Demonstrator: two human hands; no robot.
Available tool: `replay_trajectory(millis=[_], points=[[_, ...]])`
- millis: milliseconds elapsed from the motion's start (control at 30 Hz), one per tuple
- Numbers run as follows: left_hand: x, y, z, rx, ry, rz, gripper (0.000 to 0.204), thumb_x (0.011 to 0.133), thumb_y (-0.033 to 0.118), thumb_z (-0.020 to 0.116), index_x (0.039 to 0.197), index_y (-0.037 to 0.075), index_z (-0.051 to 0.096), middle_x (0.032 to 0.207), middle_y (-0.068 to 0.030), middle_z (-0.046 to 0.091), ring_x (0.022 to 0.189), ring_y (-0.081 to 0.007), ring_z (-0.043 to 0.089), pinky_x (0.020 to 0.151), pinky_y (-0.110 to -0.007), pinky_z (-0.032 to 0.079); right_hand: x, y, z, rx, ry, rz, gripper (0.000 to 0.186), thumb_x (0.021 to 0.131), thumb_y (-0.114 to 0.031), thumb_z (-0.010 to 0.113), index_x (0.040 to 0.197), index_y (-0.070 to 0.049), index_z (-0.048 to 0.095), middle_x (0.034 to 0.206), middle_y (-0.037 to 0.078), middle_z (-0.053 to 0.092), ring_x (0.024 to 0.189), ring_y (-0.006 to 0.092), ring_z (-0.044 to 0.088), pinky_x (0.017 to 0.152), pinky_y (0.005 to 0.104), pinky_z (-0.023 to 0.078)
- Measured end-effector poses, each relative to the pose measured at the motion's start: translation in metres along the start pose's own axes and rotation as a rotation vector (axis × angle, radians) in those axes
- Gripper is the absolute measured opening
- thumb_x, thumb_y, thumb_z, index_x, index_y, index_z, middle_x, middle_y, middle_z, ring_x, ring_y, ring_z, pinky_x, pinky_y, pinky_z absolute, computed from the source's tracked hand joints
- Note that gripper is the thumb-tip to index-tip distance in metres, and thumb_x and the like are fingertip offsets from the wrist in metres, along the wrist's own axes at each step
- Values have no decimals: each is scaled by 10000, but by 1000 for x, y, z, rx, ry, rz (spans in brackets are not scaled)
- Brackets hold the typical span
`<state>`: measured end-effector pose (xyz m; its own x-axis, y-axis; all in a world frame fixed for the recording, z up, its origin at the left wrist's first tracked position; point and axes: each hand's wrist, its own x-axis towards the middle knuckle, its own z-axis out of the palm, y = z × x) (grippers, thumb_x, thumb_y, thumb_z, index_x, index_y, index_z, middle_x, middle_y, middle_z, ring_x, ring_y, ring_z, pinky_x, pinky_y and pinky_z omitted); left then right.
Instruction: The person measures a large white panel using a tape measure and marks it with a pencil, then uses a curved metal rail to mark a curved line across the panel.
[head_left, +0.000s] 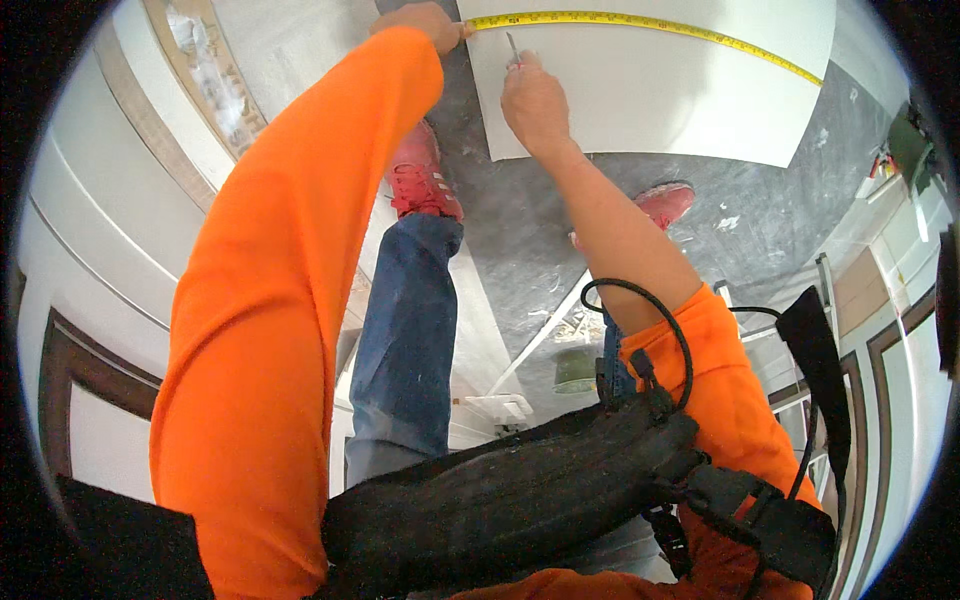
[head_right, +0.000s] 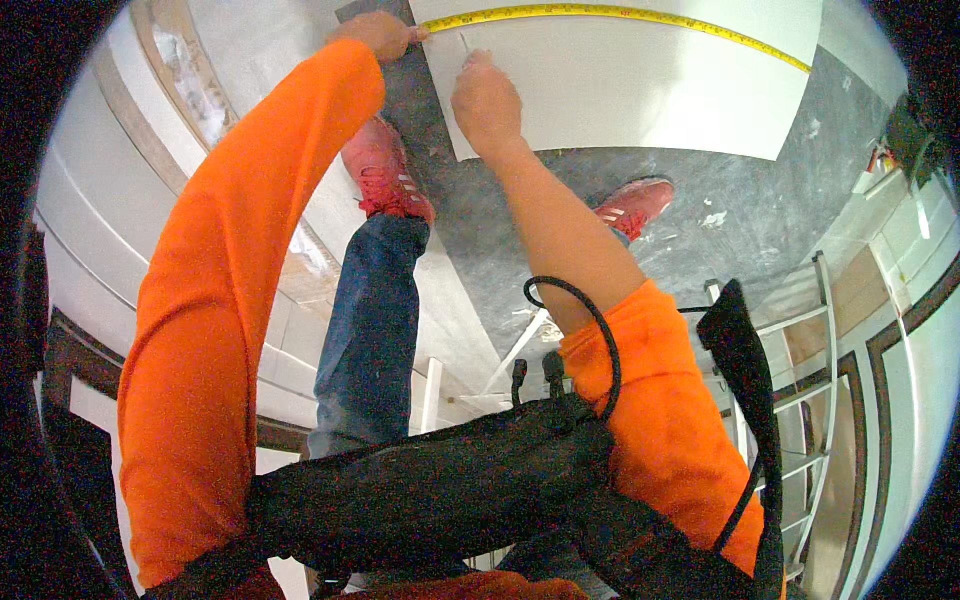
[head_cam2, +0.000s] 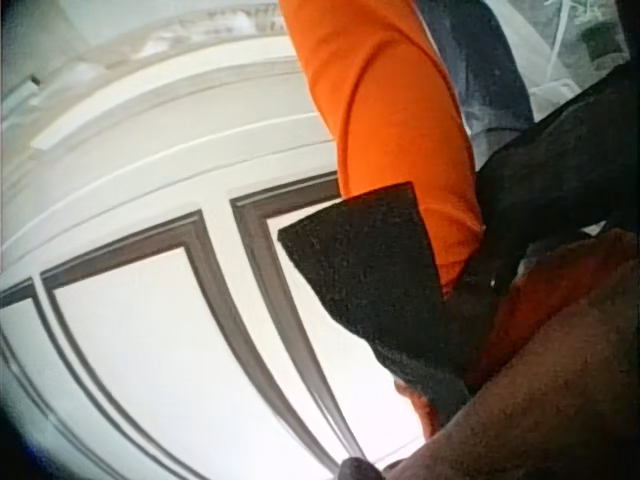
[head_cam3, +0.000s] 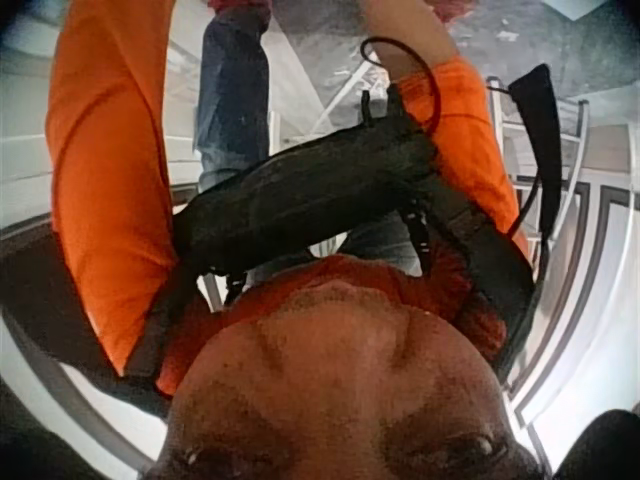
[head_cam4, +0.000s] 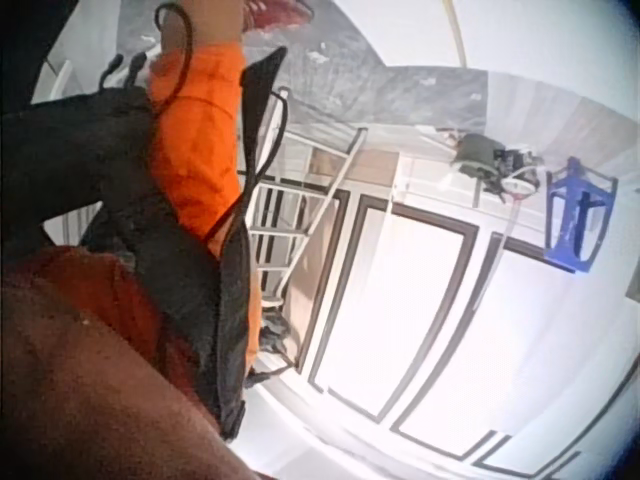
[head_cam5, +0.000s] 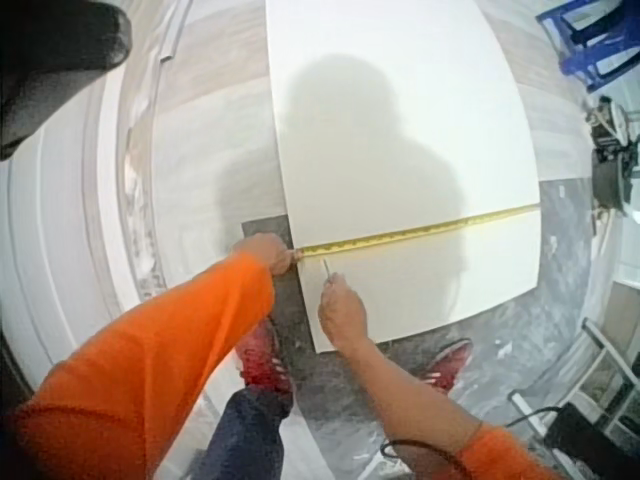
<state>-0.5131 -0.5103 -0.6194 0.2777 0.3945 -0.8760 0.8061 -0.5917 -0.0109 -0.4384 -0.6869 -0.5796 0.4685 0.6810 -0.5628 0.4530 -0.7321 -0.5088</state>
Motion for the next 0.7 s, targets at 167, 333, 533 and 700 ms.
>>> replay_trajectory(millis=[167, 333, 533, 700], points=[[-42, 13, -42, -178, -52, -57, 602, 836, 597, 537, 1037, 46, 674, 1118, -183, 634, 1062, -330, 597, 877, -430, 472, 2, -6, -2, -98, 58, 12, 151, 893, -134, 440, 948, -4, 492, 780, 245, 625, 756, 436, 621, 682, 531, 491], [-37, 14, -42, -184, -68, 10, 557, 833, 556, 564, 963, 29, 690, 1053, -198, 650, 1000, -351, 615, 830, -433, 485, 13, 3, 7, -117, 79, -70, 150, 882, -127, 453, 947, 1, 498, 781, 229, 627, 756, 423, 624, 675, 515, 497], [-14, -3, -28, -122, -87, 96, 414, 807, 437, 623, 906, 44, 704, 984, -204, 661, 932, -353, 631, 773, -440, 496, 17, -20, 5, -85, 106, -69, 222, 909, -180, 455, 960, 27, 515, 735, 256, 626, 722, 436, 620, 658, 509, 495], [-4, -3, -21, -179, -96, 150, 342, 788, 417, 644, 855, 89, 716, 909, -172, 675, 871, -336, 639, 724, -437, 497, 22, -19, -1, -147, 71, -40, 233, 911, -179, 444, 969, 37, 508, 724, 272, 621, 719, 440, 623, 673, 508, 501]])
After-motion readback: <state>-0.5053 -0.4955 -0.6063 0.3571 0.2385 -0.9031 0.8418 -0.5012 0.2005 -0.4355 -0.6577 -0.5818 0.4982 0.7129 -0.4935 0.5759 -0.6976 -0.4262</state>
